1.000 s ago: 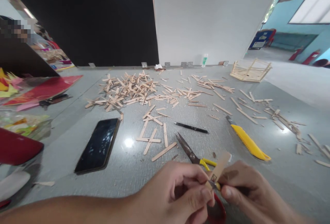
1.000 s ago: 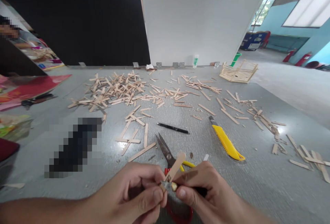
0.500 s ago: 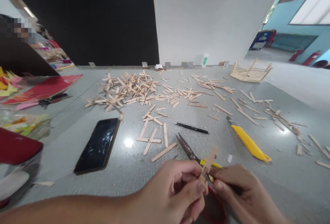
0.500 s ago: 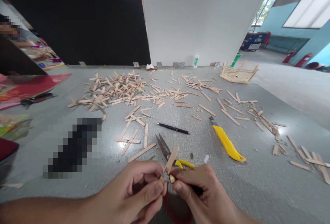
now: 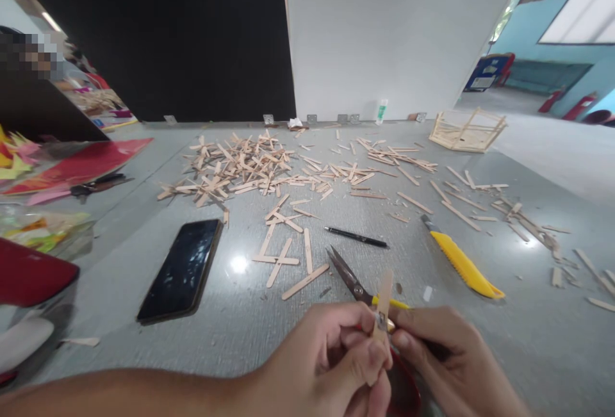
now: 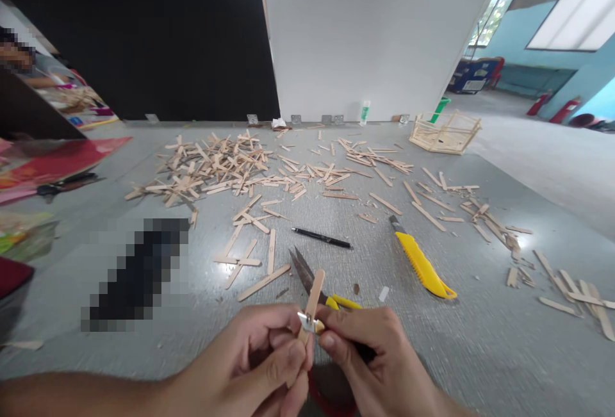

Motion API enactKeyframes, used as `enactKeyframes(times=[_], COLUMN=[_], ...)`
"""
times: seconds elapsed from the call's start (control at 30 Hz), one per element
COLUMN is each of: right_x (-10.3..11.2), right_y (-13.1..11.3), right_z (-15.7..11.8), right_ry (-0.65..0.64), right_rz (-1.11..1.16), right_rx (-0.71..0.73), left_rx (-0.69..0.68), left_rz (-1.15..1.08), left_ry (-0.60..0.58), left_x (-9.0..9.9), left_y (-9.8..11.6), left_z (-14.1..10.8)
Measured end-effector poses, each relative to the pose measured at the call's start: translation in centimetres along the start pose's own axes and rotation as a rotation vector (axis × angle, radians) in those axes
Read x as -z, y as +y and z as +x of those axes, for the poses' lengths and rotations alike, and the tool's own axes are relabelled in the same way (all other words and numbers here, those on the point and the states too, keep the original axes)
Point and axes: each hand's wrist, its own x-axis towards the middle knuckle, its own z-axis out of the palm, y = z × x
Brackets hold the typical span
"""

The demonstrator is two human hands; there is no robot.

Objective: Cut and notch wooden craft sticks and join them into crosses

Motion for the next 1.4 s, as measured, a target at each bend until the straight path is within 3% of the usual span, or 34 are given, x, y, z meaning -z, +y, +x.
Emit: enactKeyframes(times=[0.1,0.33,0.6,0.73,0.87,0.97,1.07,1.27,1.4], right_x=[0.1,0.2,-0.2,0.0,0.6,0.8,0.8,0.4,0.5], right_y=[-0.1,0.1,0.9,0.4,-0.2,-0.4,-0.3,-0.3,-0.4], right_z=[0.0,0.0,-0.3,-0.3,0.0,0.1,0.1,-0.2,-0.6], right_ry=[-0.010,0.036,0.092,0.054,-0.001,0.048,0.027,-0.030,-0.189], right_rz=[0.002,-0.086,-0.108,-0.104,-0.107,-0.152,-0.144,-0.150,-0.140], right_rx=[-0.001,0.115,0.150,0.155,0.143,0.147,0.142,0.093,0.046], left_rx=[-0.001,-0.008,-0.010,0.010,0.101,0.077,0.030,-0.055,-0.033], left_rz=[-0.012,-0.010,-0.050,0.078,0.383,0.507,0.412,0.390,0.353], left_ry=[0.072,0.103,0.036,-0.010,-0.105,0.001,0.195,0.262,0.067], left_x=[-0.4,-0.6,-0.8,-0.5,0.6,1.5,2.0,2.2,2.4], left_y=[-0.2,-0.4,-0.5,0.4,2.5,3.7,4.0,4.2,4.8], left_z=[-0.2,-0.3,-0.2,-0.2,-0.4,-0.3,0.2,0.6,0.6])
